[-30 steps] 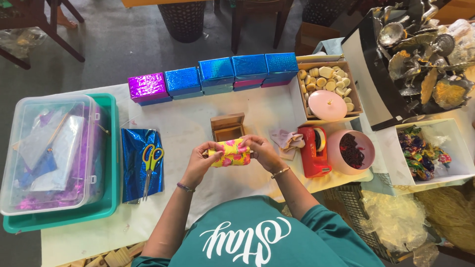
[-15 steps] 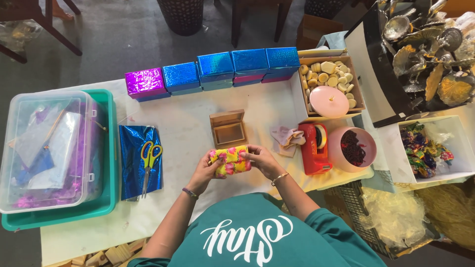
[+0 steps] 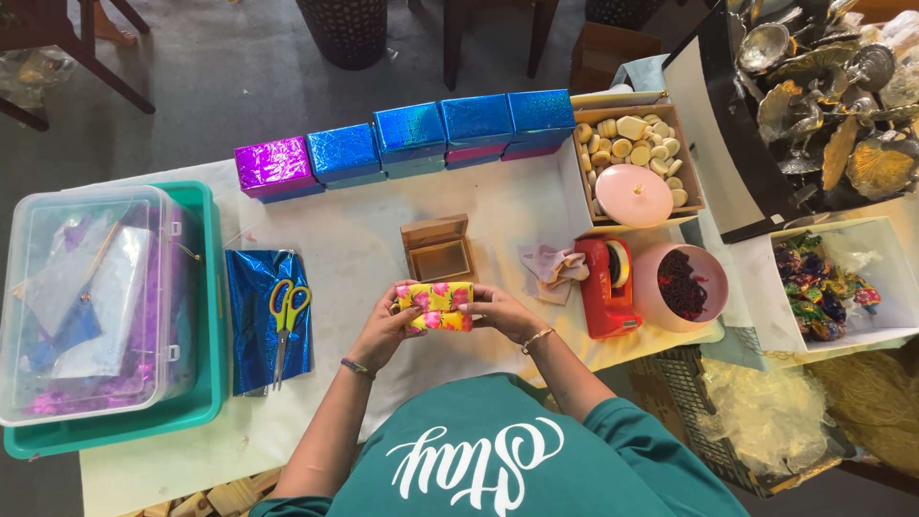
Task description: The recorder puts small items inside a wooden box and then wraps the box with blue decorative foil, securing it with tape.
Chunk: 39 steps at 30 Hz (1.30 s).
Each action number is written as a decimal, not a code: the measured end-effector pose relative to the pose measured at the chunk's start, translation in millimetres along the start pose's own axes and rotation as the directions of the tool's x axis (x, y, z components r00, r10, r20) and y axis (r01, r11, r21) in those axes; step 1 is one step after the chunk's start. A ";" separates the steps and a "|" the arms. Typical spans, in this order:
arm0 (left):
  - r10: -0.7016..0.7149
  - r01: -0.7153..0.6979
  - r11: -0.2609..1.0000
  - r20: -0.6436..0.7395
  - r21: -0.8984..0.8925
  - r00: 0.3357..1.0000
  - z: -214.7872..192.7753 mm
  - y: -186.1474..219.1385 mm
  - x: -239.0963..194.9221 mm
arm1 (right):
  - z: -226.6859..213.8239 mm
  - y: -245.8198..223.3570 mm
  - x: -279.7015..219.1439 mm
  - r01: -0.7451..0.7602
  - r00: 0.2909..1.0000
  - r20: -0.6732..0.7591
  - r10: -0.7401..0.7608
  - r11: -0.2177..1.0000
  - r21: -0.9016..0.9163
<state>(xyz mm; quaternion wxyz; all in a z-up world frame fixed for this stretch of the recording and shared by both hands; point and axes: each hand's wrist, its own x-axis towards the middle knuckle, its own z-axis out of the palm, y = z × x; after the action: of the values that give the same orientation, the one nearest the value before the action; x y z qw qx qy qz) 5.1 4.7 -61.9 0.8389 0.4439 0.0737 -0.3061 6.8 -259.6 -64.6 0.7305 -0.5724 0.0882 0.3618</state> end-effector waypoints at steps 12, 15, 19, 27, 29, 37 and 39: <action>0.012 -0.015 1.000 -0.152 -0.019 0.988 -43.6 -43.0 35.0 | -3.7 0.8 18.8 0.022 0.997 -0.073 -0.001 0.958 0.286; 0.025 -0.046 0.989 -0.151 -0.140 0.988 -36.4 -30.3 34.2 | 3.3 -20.4 5.0 0.083 0.996 0.010 -0.092 0.936 0.343; 0.029 -0.054 0.980 -0.129 -0.192 0.991 -30.9 -17.9 39.2 | -14.1 -8.2 17.5 0.140 0.983 0.091 -0.160 0.970 0.199; 0.129 -0.050 0.972 -0.338 0.230 0.932 -62.6 -50.4 90.3 | -37.3 22.8 73.0 0.156 0.877 -0.424 -0.227 0.968 -0.195; 0.169 -0.019 0.934 -0.393 0.358 0.904 -46.8 -36.3 93.4 | -37.2 18.4 79.1 0.135 0.842 -0.471 -0.265 0.947 -0.292; 0.465 0.152 0.478 -0.396 0.865 0.792 -40.0 -19.2 110.0 | -37.1 9.6 95.2 0.065 0.762 -0.538 -0.360 0.870 -0.489; 0.471 0.198 0.402 -0.388 0.894 0.792 -37.4 -12.7 107.7 | -32.3 4.9 94.5 0.074 0.687 -0.475 -0.551 0.702 -0.708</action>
<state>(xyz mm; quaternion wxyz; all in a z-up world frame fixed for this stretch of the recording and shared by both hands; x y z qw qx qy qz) 89.7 -19.3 -135.6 0.4170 0.8993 0.1134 -0.0666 81.2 -247.8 -130.3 0.4640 -0.8797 0.1039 0.0042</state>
